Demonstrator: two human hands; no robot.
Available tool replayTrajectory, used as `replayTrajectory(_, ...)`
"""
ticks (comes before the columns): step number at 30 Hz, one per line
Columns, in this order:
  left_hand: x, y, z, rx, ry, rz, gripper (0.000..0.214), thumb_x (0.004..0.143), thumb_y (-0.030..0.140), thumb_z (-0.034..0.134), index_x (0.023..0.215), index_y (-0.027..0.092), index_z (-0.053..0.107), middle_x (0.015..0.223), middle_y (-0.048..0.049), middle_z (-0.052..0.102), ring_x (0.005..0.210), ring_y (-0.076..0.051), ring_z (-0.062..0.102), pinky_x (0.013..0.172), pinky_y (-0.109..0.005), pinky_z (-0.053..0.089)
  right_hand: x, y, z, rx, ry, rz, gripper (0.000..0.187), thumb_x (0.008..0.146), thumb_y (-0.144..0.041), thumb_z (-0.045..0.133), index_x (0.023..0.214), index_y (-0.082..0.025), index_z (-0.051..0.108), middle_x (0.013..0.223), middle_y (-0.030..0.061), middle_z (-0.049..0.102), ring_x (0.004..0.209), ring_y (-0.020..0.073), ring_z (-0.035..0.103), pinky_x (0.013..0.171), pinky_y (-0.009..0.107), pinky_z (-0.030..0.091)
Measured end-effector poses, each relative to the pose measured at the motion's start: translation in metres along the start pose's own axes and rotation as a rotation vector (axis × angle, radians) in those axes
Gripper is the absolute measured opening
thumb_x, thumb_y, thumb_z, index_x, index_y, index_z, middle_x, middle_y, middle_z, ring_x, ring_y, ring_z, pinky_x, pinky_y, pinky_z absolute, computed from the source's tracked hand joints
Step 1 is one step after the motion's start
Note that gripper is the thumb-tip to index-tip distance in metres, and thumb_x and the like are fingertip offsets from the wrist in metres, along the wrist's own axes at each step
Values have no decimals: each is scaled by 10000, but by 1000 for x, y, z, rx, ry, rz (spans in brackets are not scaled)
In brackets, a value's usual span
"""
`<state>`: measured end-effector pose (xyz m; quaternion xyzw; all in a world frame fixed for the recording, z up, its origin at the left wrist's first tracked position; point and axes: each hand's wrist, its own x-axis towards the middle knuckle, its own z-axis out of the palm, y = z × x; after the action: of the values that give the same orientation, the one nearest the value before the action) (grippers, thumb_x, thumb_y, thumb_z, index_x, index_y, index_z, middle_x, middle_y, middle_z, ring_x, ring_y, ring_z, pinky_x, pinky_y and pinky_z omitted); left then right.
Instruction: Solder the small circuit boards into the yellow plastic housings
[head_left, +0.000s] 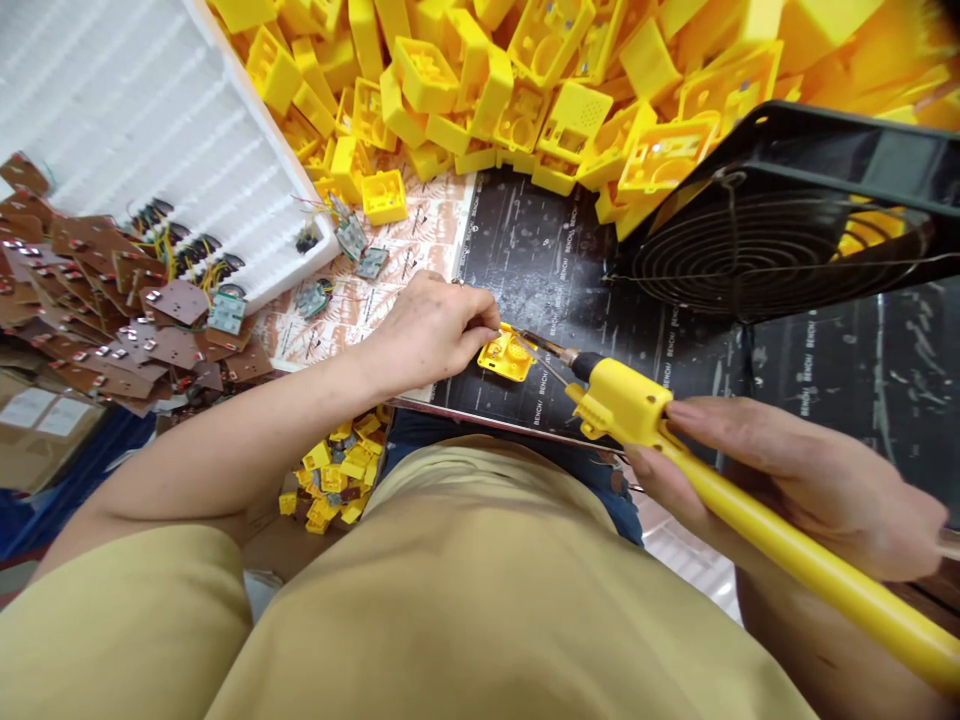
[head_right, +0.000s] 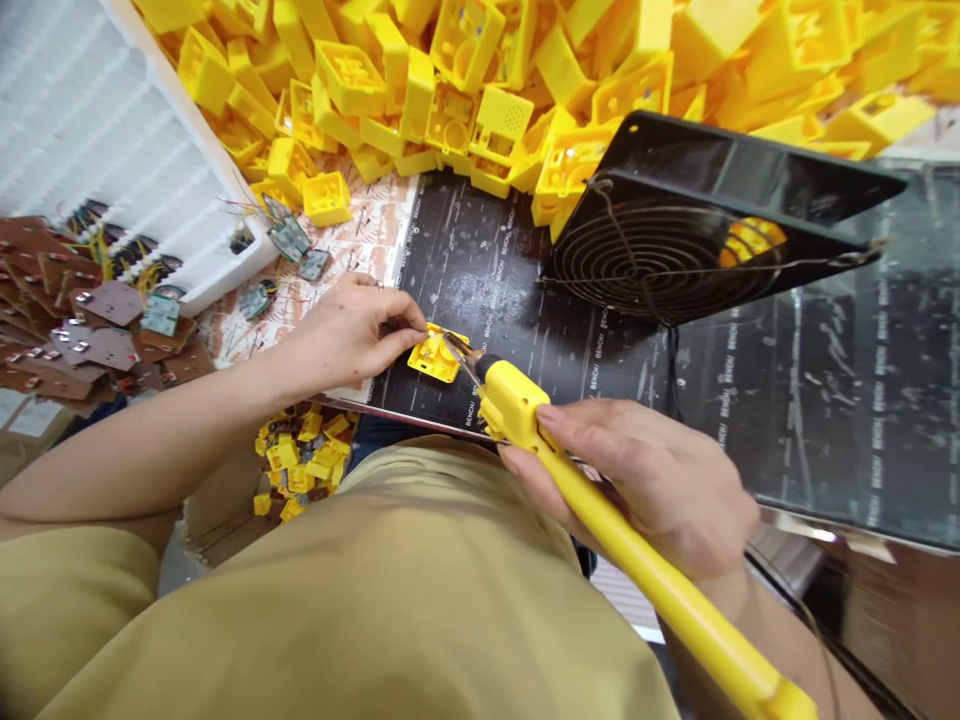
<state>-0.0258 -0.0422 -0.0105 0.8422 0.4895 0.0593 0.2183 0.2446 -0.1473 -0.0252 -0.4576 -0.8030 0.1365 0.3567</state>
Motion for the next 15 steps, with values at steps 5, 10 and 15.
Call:
replayTrajectory(5,7,10,-10,155,-90,-6,179,860,245,570,883,199,742,791,-22,747,819,-198,669,978,-414,414,9,-10,0,40,20,-3,112,964,-330,607,895,-243,619,766,-3,680,680,127,685,623,244,598)
replayTrajectory(10,14,23,-18,315,-174,1,247,855,211,513,885,202,759,807,-29,744,849,-195,665,990,-403,391,13,-10,0,62,-2,-116,110,893,-181,697,960,-207,613,820,0,699,734,112,691,678,227,604)
replayTrajectory(15,20,32,-23,398,-252,-36,266,857,231,515,904,184,772,817,-56,743,897,-227,681,964,-394,404,25,-15,0,18,5,-274,276,765,-85,806,946,-154,610,804,24,690,717,114,663,689,231,590)
